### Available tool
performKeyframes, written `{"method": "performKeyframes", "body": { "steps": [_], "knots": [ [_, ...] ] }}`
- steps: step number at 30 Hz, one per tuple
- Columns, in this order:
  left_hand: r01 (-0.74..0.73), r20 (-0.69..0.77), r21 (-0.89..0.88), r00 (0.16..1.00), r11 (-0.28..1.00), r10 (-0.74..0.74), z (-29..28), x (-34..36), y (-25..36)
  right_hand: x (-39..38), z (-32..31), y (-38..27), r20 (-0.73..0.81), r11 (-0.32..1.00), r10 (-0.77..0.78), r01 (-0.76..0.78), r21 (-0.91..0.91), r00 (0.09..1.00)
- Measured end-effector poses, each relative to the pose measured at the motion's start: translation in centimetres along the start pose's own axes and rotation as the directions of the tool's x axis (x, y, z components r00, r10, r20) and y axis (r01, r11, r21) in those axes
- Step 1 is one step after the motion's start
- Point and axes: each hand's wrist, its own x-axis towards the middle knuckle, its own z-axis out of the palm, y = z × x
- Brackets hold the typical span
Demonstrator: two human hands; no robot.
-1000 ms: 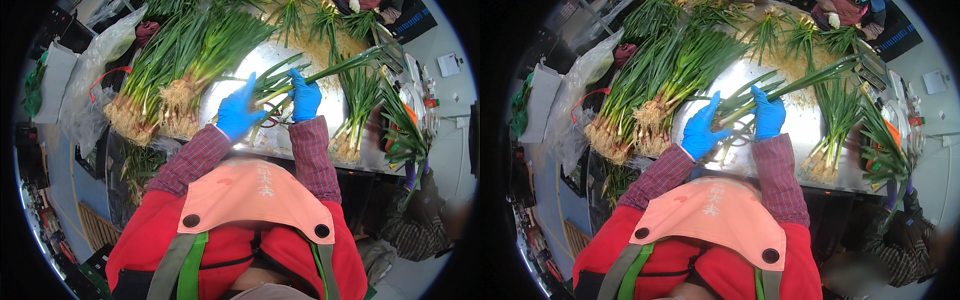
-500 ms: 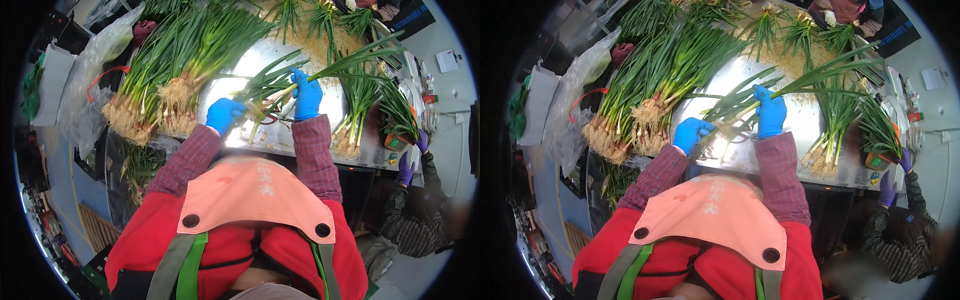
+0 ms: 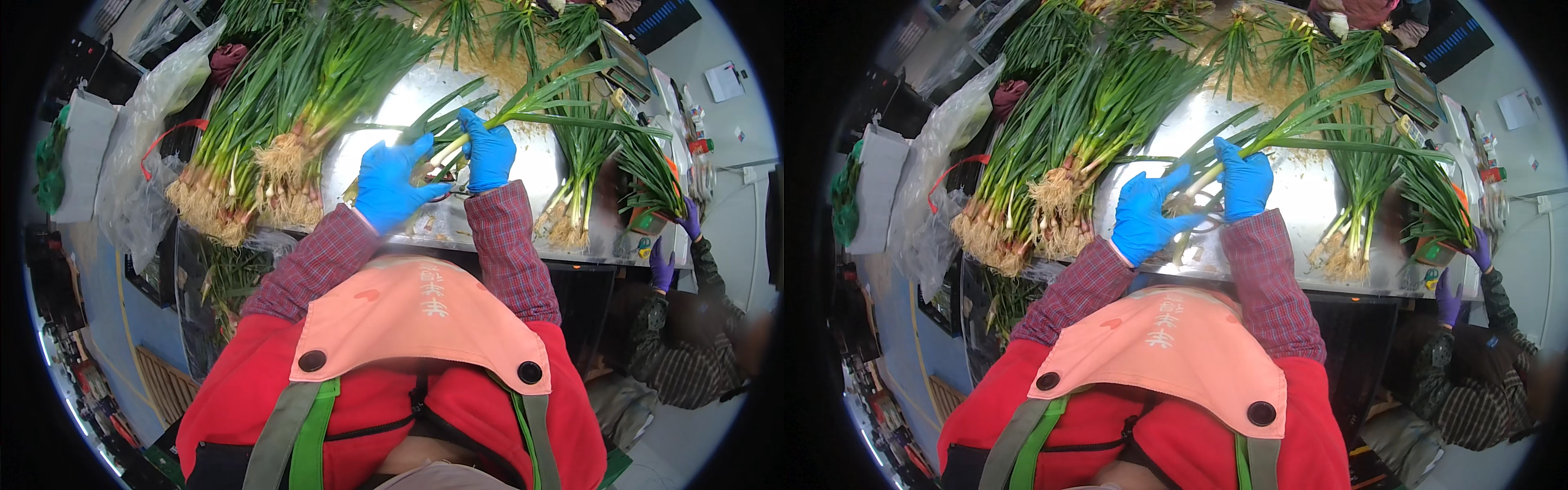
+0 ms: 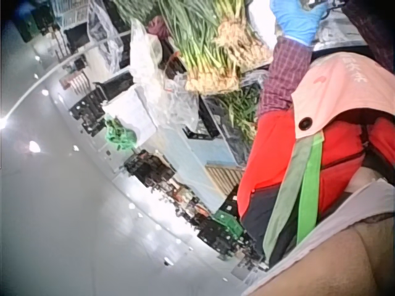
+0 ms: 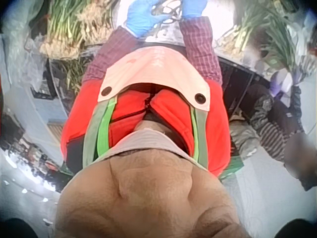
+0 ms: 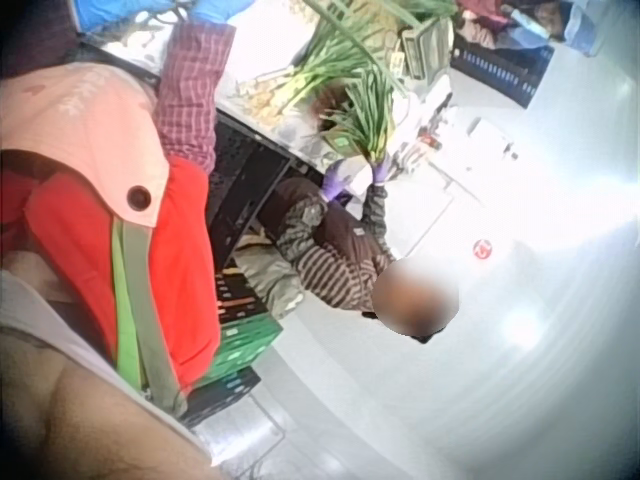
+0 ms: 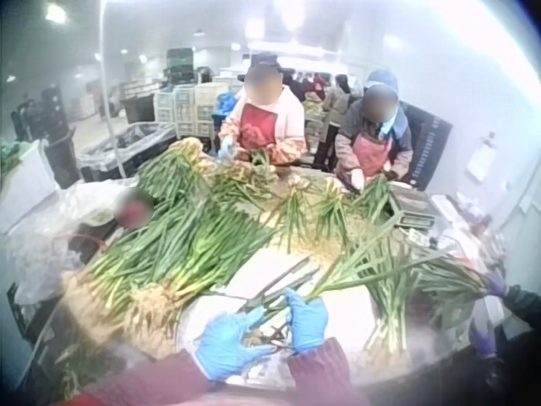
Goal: The person trims green onions on a stainless steel table using scissors. They repeatedly pick up bunches, cut off roots and leaf tips, and place the trimmed onions aside. Another person works nearby on similar onions.
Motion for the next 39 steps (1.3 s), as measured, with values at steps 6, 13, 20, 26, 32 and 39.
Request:
{"method": "performKeyframes", "body": {
  "steps": [6, 13, 20, 26, 32, 39],
  "knots": [
    [-0.017, 0.079, 0.103, 0.997, 0.995, 0.009, 1.3, -0.6, -1.4, -0.9, 0.4, 0.7, -0.042, 0.975, -0.113, 0.103, -0.196, 0.993],
    [-0.23, 0.293, 0.244, 0.943, 0.942, 0.155, 1.9, -0.6, -1.8, 0.0, -0.6, 4.0, 0.037, 0.668, -0.372, 0.295, -0.683, 0.927],
    [-0.34, 0.434, 0.353, 0.885, 0.872, 0.17, 1.6, -2.8, -3.6, 5.6, -5.7, 6.8, -0.261, 0.74, -0.252, 0.011, -0.672, 0.932],
    [-0.081, 0.093, 0.248, 0.994, 0.965, 0.06, 1.5, -2.4, -6.1, 6.7, -10.1, 5.2, -0.249, 0.698, -0.146, -0.079, -0.712, 0.957],
    [-0.121, 0.416, 0.454, 0.905, 0.883, -0.09, 2.4, -0.6, -4.5, 7.4, -10.6, 6.2, -0.15, 0.642, -0.147, -0.021, -0.767, 0.978],
    [0.147, -0.104, 0.468, 0.988, 0.871, -0.11, -3.4, -0.8, -8.8, 6.5, -22.1, 5.5, -0.228, 0.286, -0.277, -0.147, -0.947, 0.933]
  ]
}}
